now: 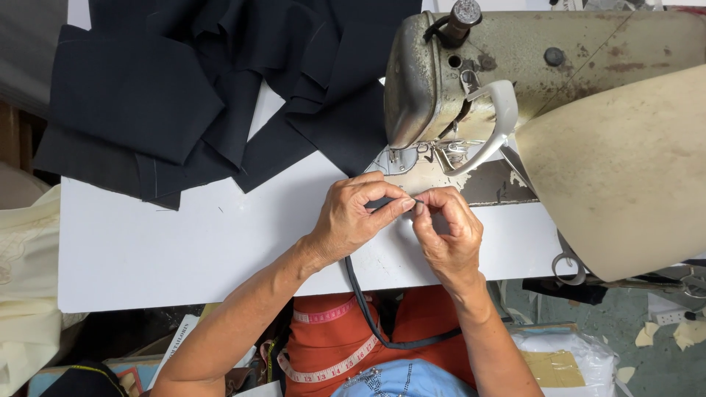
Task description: A person is seen meticulously adjusting and trimming a thin fabric strap at a sewing machine workstation.
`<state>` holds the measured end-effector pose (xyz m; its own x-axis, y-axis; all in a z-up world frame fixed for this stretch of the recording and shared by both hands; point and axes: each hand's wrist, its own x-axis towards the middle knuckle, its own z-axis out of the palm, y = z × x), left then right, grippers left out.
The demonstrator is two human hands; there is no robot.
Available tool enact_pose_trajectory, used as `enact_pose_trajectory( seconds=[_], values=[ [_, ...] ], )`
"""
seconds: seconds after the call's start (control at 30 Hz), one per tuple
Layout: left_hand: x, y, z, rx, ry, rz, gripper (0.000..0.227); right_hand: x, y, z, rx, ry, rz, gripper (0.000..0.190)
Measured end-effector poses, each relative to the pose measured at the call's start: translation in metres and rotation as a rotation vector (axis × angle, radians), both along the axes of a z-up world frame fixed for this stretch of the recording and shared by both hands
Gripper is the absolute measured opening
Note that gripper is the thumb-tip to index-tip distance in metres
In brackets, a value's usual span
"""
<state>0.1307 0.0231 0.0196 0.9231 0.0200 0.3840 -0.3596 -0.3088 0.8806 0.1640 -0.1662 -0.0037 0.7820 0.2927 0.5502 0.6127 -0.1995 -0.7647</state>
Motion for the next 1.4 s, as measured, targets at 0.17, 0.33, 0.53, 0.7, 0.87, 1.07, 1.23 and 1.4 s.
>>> enact_pose_trajectory(
  seconds=[0.17,0.33,0.53,0.7,0.87,1.07,1.23,1.4],
  values=[
    [0.003,0.006,-0.002,-0.132,0.097,-0.029,0.01,0.0,-0.002,0.006,0.084,0.121,0.055,0.009],
    [0.003,0.007,-0.004,-0.235,0.203,-0.074,0.015,-0.001,-0.002,0.011,0.078,0.101,0.051,0.008],
    [0.001,0.009,0.0,-0.277,0.308,-0.154,0.013,-0.001,-0.005,0.008,0.12,0.144,0.027,0.005],
    [0.0,0.01,0.0,-0.32,0.353,-0.129,0.01,-0.003,-0.002,0.017,0.147,0.042,0.057,0.008],
    [-0.001,0.009,-0.001,-0.429,0.43,-0.17,0.013,-0.005,-0.004,0.018,0.167,-0.003,0.082,0.011],
    [-0.001,0.009,0.007,-0.464,0.428,-0.211,0.011,-0.004,-0.003,0.019,0.197,-0.045,0.127,0.01],
    [0.001,0.007,0.008,-0.419,0.387,-0.228,0.01,-0.003,-0.005,0.017,0.204,-0.019,0.111,0.01],
    [0.002,0.005,-0.003,-0.279,0.279,-0.236,0.011,-0.001,-0.008,0.01,0.194,0.014,0.047,0.009]
  ],
)
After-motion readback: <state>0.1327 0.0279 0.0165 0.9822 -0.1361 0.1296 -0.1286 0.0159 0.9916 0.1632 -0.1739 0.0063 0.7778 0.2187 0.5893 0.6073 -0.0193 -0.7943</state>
